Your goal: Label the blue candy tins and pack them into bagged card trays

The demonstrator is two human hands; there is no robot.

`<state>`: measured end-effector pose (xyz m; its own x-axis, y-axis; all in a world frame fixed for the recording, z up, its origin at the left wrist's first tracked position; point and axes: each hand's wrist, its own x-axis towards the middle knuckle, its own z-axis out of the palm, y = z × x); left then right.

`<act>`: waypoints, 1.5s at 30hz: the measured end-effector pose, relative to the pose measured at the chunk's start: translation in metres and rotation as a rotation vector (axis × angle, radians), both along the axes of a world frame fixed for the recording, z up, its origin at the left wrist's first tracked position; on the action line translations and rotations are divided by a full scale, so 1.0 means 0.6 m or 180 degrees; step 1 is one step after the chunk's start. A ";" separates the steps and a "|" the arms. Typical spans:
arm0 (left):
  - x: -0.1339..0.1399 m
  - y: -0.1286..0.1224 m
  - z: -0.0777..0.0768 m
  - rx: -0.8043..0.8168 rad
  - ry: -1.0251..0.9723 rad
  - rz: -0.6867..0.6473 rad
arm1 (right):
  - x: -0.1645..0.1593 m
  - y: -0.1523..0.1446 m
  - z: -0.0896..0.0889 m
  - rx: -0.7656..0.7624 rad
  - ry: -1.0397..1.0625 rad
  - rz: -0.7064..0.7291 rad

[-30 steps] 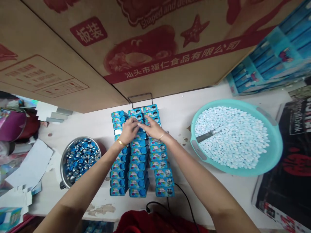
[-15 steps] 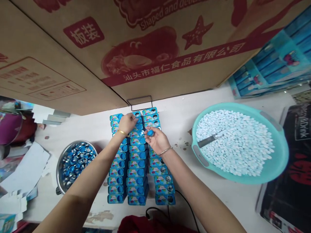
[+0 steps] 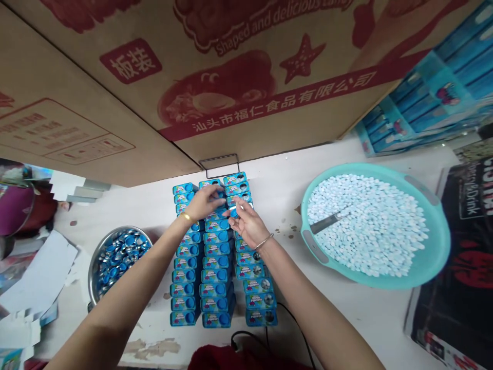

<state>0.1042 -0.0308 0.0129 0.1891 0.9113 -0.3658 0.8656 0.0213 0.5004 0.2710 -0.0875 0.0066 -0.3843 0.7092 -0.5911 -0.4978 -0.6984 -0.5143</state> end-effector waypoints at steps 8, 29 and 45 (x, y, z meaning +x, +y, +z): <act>-0.008 -0.052 0.005 -0.0899 -0.2241 0.0549 | -0.017 0.004 0.009 -0.0161 0.0156 -0.0070; -0.021 0.126 -0.032 -0.0616 0.1753 0.0660 | -0.017 0.032 -0.018 0.0288 -0.0511 -0.0082; 0.047 0.021 -0.017 -0.0113 -0.1767 0.0260 | -0.012 0.073 -0.024 0.0385 -0.1196 -0.0125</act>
<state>0.1327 -0.0183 0.0026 0.2914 0.9199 -0.2623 0.4674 0.1023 0.8781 0.2640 -0.0436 -0.0079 -0.1281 0.7921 -0.5968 -0.2845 -0.6058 -0.7430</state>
